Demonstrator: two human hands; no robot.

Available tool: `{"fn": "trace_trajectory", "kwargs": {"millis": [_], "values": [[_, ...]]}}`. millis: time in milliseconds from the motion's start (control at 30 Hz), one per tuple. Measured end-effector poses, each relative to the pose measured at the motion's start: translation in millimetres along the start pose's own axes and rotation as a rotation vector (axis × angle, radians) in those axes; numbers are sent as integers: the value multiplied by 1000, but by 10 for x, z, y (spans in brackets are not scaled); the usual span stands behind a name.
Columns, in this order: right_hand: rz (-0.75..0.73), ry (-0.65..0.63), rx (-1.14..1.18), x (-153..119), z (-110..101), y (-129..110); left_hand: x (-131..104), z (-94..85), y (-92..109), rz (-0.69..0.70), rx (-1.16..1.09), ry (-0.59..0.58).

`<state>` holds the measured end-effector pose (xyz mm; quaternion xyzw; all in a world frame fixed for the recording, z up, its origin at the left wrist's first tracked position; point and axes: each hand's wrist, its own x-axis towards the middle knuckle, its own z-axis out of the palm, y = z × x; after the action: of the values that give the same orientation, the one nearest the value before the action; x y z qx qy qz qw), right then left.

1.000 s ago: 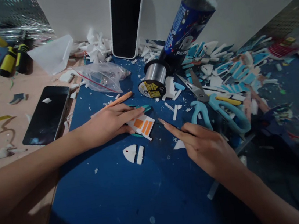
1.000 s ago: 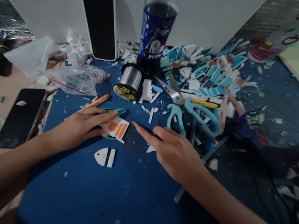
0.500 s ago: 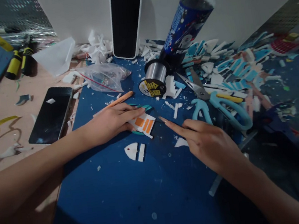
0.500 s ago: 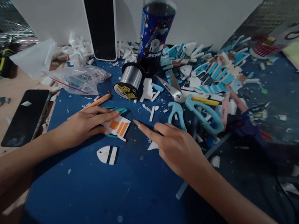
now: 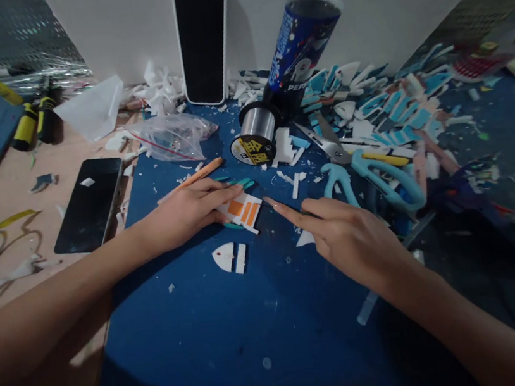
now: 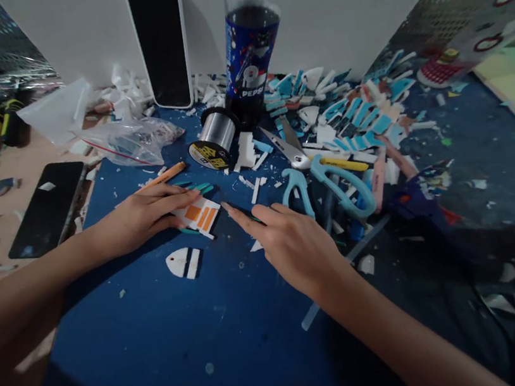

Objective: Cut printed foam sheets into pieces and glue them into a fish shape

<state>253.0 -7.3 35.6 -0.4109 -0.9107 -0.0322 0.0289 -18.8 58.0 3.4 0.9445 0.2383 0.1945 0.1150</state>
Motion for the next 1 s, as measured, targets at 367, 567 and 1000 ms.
{"fn": "trace_trajectory", "kwargs": {"millis": [367, 567, 1000], "values": [[12, -66, -11, -1, -49, -9, -3, 4, 4, -10, -18, 12], [11, -73, 42, -30, -26, 19, -12, 20, -4, -42, -48, -6], [46, -138, 95, -121, -153, 103, -12, 20, -24, -29, -18, -9]]}}
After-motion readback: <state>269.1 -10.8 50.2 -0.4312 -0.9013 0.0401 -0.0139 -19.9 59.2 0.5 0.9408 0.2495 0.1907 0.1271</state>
